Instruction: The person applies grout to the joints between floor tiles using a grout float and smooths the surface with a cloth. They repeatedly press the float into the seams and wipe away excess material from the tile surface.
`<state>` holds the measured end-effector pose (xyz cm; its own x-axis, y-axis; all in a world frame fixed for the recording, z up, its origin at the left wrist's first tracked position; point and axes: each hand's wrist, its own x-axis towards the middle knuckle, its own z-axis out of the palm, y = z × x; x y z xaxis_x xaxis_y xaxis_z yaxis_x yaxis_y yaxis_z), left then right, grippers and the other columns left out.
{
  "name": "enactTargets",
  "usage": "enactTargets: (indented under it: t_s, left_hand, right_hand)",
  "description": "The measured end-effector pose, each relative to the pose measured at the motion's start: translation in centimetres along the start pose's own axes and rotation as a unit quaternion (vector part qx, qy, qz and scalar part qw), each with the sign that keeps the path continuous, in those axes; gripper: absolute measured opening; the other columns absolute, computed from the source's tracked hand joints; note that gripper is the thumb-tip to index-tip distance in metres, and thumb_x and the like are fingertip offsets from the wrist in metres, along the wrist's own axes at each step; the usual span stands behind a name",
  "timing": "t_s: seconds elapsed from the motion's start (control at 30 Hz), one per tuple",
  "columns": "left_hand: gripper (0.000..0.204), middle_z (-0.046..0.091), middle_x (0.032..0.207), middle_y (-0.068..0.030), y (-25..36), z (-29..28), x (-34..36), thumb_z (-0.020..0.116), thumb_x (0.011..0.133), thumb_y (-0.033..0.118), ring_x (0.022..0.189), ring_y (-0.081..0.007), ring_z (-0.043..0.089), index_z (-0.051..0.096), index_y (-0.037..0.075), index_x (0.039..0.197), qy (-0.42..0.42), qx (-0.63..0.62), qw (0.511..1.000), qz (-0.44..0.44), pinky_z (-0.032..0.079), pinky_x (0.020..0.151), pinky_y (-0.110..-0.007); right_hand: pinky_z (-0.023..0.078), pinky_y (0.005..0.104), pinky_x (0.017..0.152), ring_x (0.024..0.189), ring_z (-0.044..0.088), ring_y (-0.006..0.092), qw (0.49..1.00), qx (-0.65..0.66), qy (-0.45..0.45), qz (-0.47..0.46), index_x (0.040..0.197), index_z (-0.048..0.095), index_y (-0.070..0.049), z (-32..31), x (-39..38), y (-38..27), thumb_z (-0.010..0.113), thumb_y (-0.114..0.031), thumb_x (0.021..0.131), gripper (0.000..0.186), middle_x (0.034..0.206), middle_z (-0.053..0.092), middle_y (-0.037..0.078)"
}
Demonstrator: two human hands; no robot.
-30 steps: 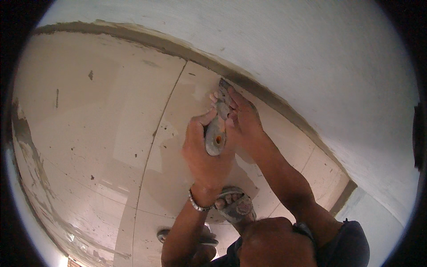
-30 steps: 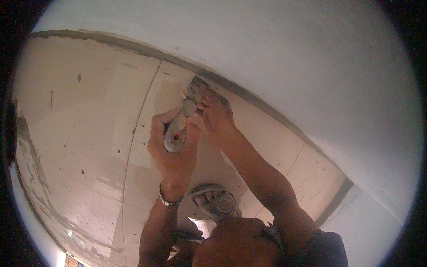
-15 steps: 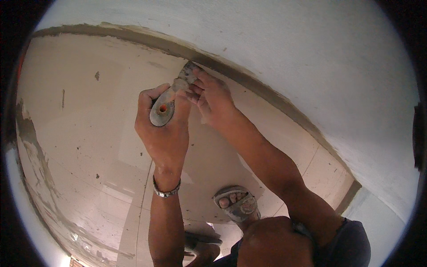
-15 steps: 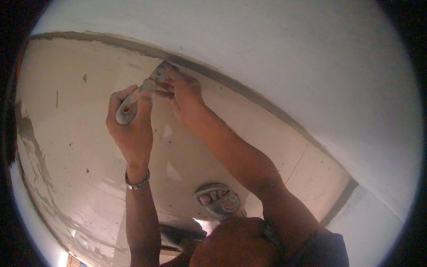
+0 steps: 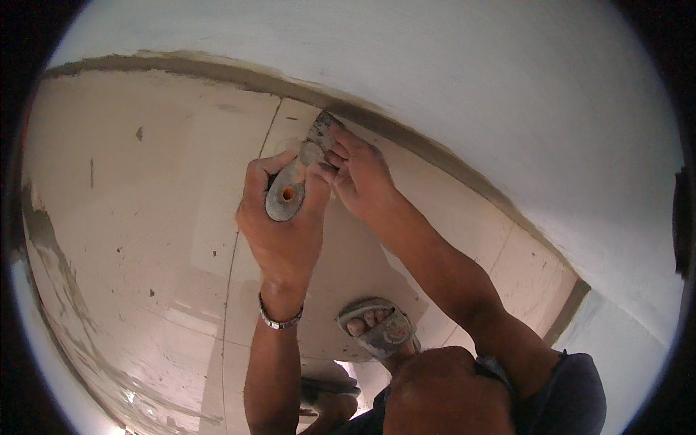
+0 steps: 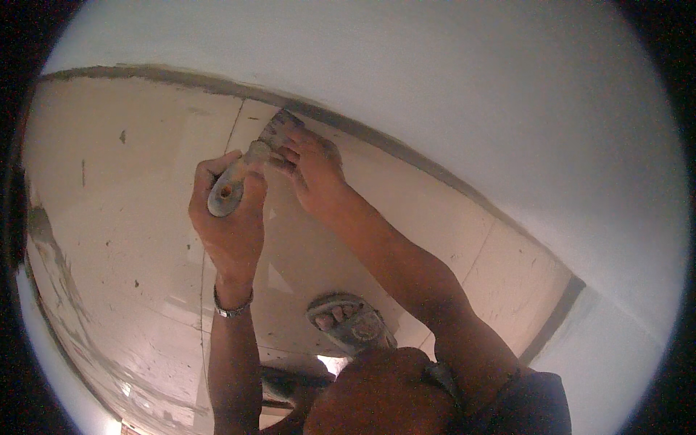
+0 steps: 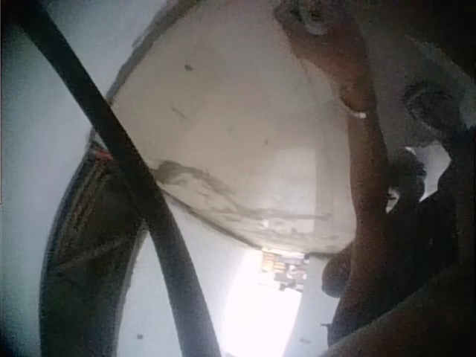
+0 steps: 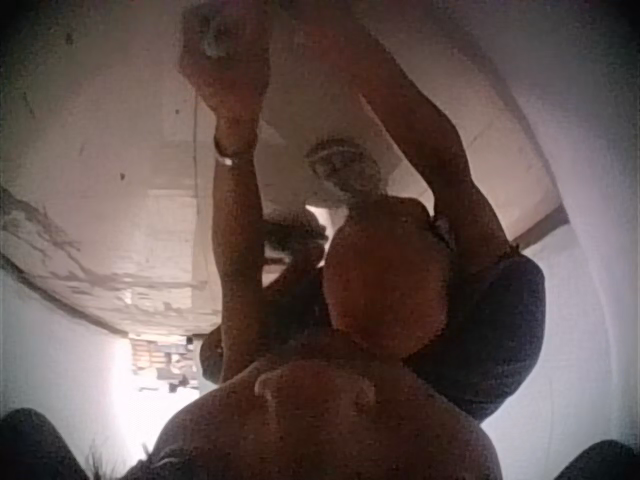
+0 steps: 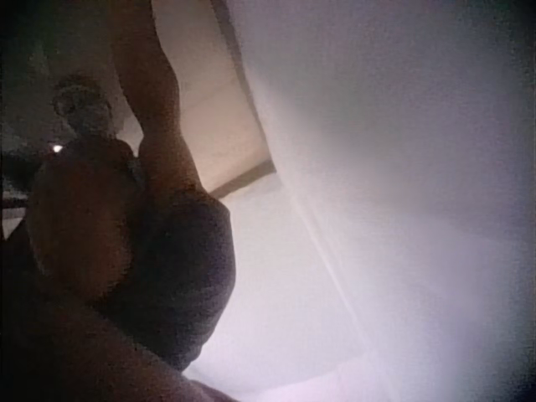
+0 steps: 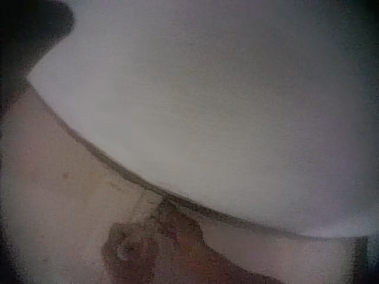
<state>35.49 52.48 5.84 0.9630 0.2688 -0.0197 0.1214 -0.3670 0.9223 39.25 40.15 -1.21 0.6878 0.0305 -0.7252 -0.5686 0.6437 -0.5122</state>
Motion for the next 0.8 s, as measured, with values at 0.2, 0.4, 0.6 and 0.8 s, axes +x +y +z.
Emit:
enactTargets:
  t_s: [0.2,0.4,0.6,0.8]
  left_hand:
    - [0.021,0.063,0.085,-0.0003,0.4,1.8,-1.6,0.074,0.087,0.006,0.077,-0.0062,0.054,0.067,0.001,0.106,-0.026,-0.026,0.999,-0.018,0.047,0.067,-0.023]
    - [0.022,0.063,0.085,-0.0007,0.6,3.8,-3.1,0.073,0.086,0.004,0.075,-0.0057,0.054,0.066,0.002,0.107,-0.059,-0.035,0.998,-0.001,0.049,0.067,-0.023]
    - [0.025,0.067,0.086,-0.0047,1.4,5.1,-5.4,0.076,0.084,0.005,0.077,-0.0105,0.058,0.065,0.002,0.106,-0.08,-0.03,0.996,0.01,0.051,0.069,-0.026]
    - [0.031,0.067,0.09,-0.0137,1.7,6.5,-7.8,0.08,0.082,0.011,0.081,-0.0262,0.066,0.063,0.002,0.106,-0.097,-0.035,0.994,0.036,0.053,0.074,-0.036]
  right_hand:
    - [0.044,0.045,0.1,0.115,0.057,0.0227,0.999,0.007,0.035,-0.002,0.131,0.057,-0.005,-2.7,-1.3,-0.5,0.057,-0.028,0.104,0.036,0.125,0.062,0.008]
    - [0.046,0.0392,0.097,0.109,0.059,0.0202,0.999,0.021,0.041,-0.005,0.13,0.059,-0.007,-5.7,-2.2,-1.4,0.057,-0.029,0.104,0.034,0.119,0.065,0.004]
    - [0.051,0.0366,0.092,0.109,0.06,0.0216,0.997,0.039,0.06,0.001,0.133,0.057,-0.004,-7.2,-5.4,-2.0,0.053,-0.027,0.106,0.036,0.118,0.065,0.006]
    - [0.058,0.0388,0.09,0.112,0.063,0.0263,0.996,0.071,0.046,0.0,0.134,0.051,0.0,-11.3,-6.4,-2.2,0.048,-0.022,0.107,0.035,0.121,0.062,0.013]
